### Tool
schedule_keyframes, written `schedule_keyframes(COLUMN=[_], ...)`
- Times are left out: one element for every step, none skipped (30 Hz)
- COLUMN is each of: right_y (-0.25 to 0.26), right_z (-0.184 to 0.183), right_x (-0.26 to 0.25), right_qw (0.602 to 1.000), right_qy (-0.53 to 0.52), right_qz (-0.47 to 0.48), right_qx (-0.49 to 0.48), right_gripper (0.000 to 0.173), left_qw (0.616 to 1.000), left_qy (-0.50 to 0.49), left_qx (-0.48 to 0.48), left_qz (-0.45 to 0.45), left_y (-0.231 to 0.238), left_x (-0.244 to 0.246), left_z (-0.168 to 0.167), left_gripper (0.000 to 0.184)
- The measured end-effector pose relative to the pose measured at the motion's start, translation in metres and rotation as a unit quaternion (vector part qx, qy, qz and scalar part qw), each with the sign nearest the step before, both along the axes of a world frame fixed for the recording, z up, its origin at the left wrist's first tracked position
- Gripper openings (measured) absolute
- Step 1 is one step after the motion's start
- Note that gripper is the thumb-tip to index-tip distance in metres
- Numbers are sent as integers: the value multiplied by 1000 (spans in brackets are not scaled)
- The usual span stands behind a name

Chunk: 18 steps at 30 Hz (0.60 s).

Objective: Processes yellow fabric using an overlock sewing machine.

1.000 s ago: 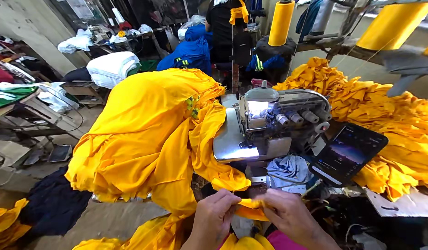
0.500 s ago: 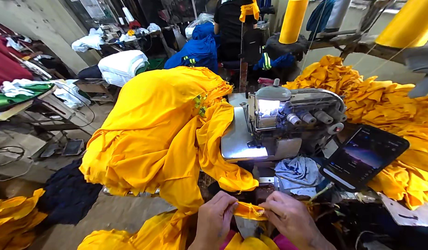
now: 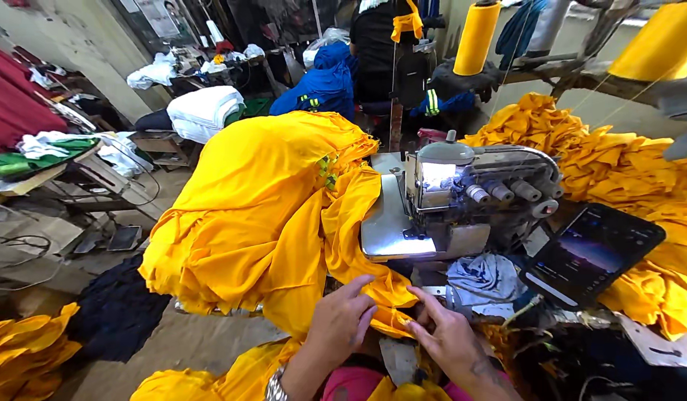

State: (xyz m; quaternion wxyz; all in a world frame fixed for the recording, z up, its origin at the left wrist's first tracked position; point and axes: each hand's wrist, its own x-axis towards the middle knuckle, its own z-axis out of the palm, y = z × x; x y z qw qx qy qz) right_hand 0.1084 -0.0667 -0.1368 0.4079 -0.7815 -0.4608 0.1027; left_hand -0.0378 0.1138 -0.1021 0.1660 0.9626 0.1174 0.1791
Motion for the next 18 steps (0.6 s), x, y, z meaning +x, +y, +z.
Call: schedule_keyframes(right_y=[3, 5, 7, 7, 8, 7, 6, 5, 4, 3, 1, 0, -1, -1, -2, -3, -4, -5], right_z=[-1, -2, -3, -4, -5, -6, -7, -8, -9, -9, -8, -8, -7, -7, -7, -6, -4, -1], right_x=[1, 3, 4, 5, 5, 5, 5, 5, 5, 5, 5, 5, 6, 6, 7, 7, 8, 9], right_qw=[1000, 1000, 1000, 999, 999, 999, 999, 999, 999, 998, 997, 996, 994, 992, 990, 989, 988, 985], right_qy=[-9, -17, -24, -31, -37, -40, -41, -41, -44, -47, -53, -61, -70, -78, -82, -79, -66, -48], right_qz=[-2, -2, -3, -7, -11, -15, -18, -19, -20, -21, -25, -31, -39, -47, -52, -50, -40, -23], right_qx=[-7, -12, -16, -11, -4, 4, 11, 18, 26, 34, 45, 57, 69, 84, 99, 115, 137, 167], right_gripper=[48, 41, 33, 27, 23, 20, 18, 18, 17, 17, 17, 18, 18, 17, 15, 14, 12, 11], left_qw=[999, 998, 997, 996, 995, 995, 995, 995, 995, 995, 995, 995, 995, 994, 992, 985, 972, 954], left_qy=[22, 39, 50, 51, 46, 42, 41, 39, 32, 20, 0, -23, -48, -76, -104, -136, -174, -210], left_qx=[11, 21, 28, 29, 27, 16, 0, -18, -38, -58, -75, -88, -87, -74, -65, -74, -118, -186], left_qz=[-22, -43, -59, -73, -83, -88, -88, -87, -84, -77, -66, -47, -20, 11, 45, 78, 102, 110], left_y=[5, 10, 14, 17, 18, 19, 19, 19, 19, 17, 15, 11, 5, -1, -8, -15, -22, -27], left_x=[4, 7, 9, 10, 10, 9, 8, 6, 4, 1, -1, -3, -5, -5, -4, -2, 1, 6], left_z=[1, 2, 3, 4, 5, 5, 7, 7, 8, 7, 5, 3, 1, -4, -9, -15, -18, -16], left_gripper=[21, 21, 22, 22, 21, 20, 20, 20, 19, 19, 17, 16, 16, 19, 21, 22, 23, 22])
